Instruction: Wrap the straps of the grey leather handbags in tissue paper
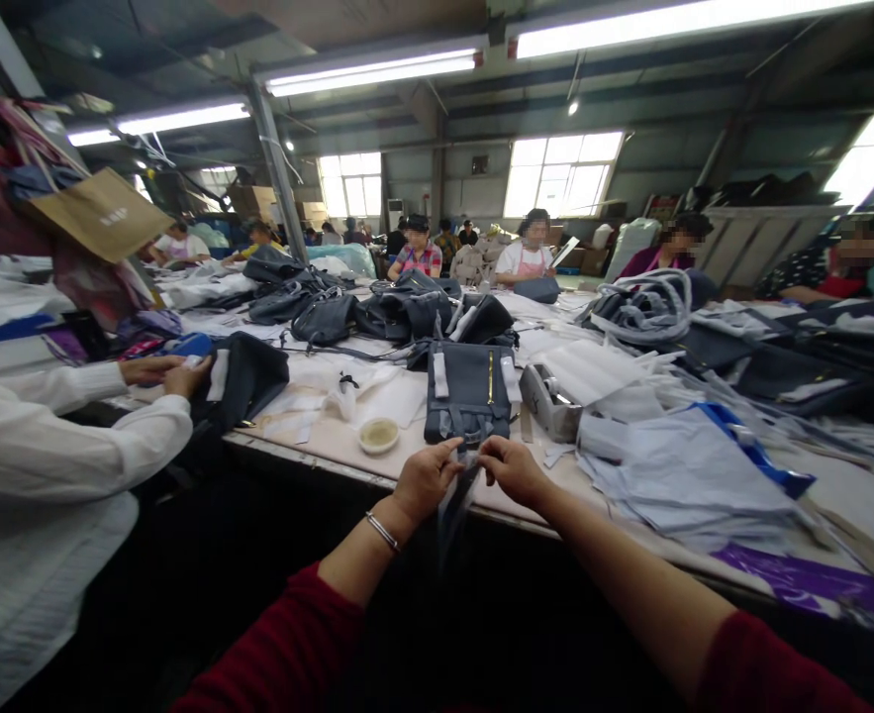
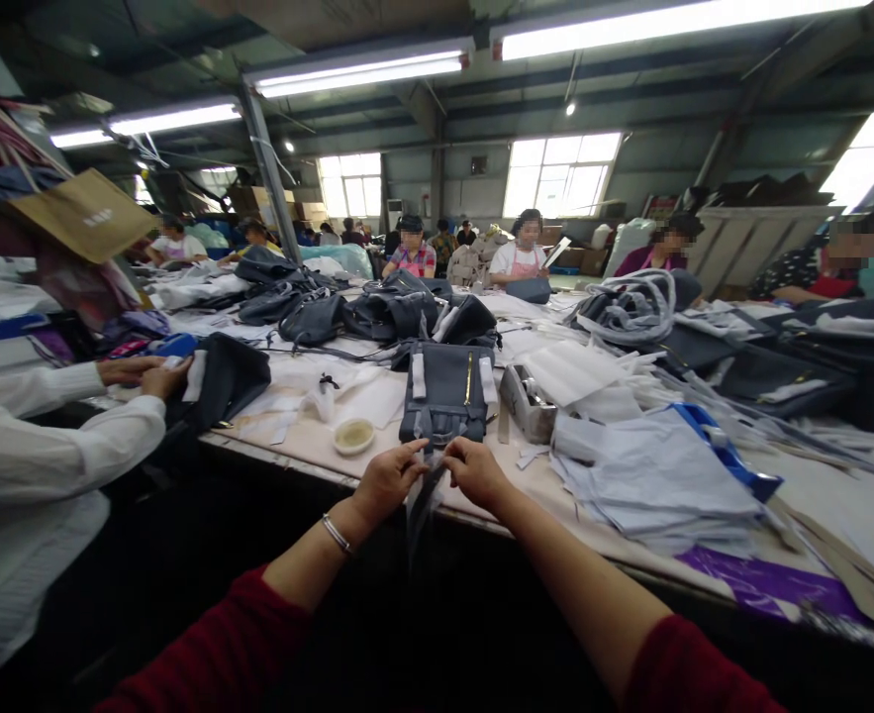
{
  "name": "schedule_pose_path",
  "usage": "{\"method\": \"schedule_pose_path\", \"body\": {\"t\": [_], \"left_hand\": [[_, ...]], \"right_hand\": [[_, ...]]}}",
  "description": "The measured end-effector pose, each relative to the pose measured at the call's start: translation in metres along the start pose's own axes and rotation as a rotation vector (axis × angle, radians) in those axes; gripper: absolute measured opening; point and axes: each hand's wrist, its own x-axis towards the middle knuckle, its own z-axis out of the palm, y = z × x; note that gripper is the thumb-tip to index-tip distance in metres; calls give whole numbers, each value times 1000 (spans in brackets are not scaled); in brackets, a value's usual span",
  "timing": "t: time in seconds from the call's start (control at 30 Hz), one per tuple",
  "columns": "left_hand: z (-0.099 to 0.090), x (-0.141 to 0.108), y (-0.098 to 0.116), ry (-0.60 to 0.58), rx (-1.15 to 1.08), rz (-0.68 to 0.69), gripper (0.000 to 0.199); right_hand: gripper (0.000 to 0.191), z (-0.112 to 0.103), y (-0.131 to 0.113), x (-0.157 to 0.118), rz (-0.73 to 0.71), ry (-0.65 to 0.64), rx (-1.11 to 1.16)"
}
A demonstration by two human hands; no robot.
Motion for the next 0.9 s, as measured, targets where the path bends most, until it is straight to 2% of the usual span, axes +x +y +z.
{"method": "schedule_pose_path", "body": {"t": [0.1,0.17,0.33,0.5,0.57,0.67,0.8,0.9], "left_hand": [[-9,4,0,-14,107,27,21],[-16,8,1,-66,233,31,13],[-31,24,5,-148,385,57,5],[-43,54,6,-212,528,375,8],[-47,69,5,-298,534,418,11],[-49,92,2,-426,513,309,12],[-42,120,-14,-455,432,75,4],[-30,138,-32,-496,415,-8,6]], "right_hand": [[9,-3,6,-1,9,5,3],[9,-4,10,-1,10,-3,-12],[16,-14,14,4,-34,-123,-114],[15,-29,10,31,-140,-202,-300],[13,-33,12,47,-158,-206,-363],[12,-35,20,71,-129,-193,-443],[10,-35,36,102,-76,-239,-489],[12,-34,46,122,-67,-311,-503]]}}
